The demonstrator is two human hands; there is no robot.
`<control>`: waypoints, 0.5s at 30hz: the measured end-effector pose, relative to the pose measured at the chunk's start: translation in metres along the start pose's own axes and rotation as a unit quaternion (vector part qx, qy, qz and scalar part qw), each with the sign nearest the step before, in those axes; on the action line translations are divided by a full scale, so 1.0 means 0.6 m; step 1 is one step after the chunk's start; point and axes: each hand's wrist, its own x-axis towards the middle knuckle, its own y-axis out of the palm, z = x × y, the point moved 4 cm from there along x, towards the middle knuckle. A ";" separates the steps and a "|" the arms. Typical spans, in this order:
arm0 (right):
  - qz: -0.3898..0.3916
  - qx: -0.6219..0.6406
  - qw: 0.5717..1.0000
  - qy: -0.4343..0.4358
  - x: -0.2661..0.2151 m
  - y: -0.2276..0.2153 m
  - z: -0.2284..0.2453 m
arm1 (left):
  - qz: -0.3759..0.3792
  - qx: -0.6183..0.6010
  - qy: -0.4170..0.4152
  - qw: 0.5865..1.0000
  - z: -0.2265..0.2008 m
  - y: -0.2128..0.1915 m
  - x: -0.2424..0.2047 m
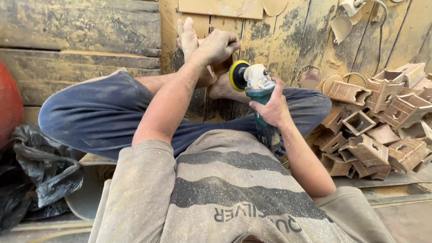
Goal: Sanding small decorative wooden blocks using a handheld power sander while sitting on the floor.
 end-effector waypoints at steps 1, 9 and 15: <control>0.004 -0.001 1.000 -0.001 -0.004 0.001 -0.001 | -0.001 -0.002 -0.003 1.000 0.004 0.003 -0.004; 0.000 0.018 1.000 0.004 0.000 -0.005 0.004 | 0.002 0.042 -0.028 0.999 -0.009 0.001 0.000; 0.011 0.027 0.999 -0.022 0.002 -0.001 0.009 | 0.004 0.036 -0.028 0.999 -0.007 0.000 0.000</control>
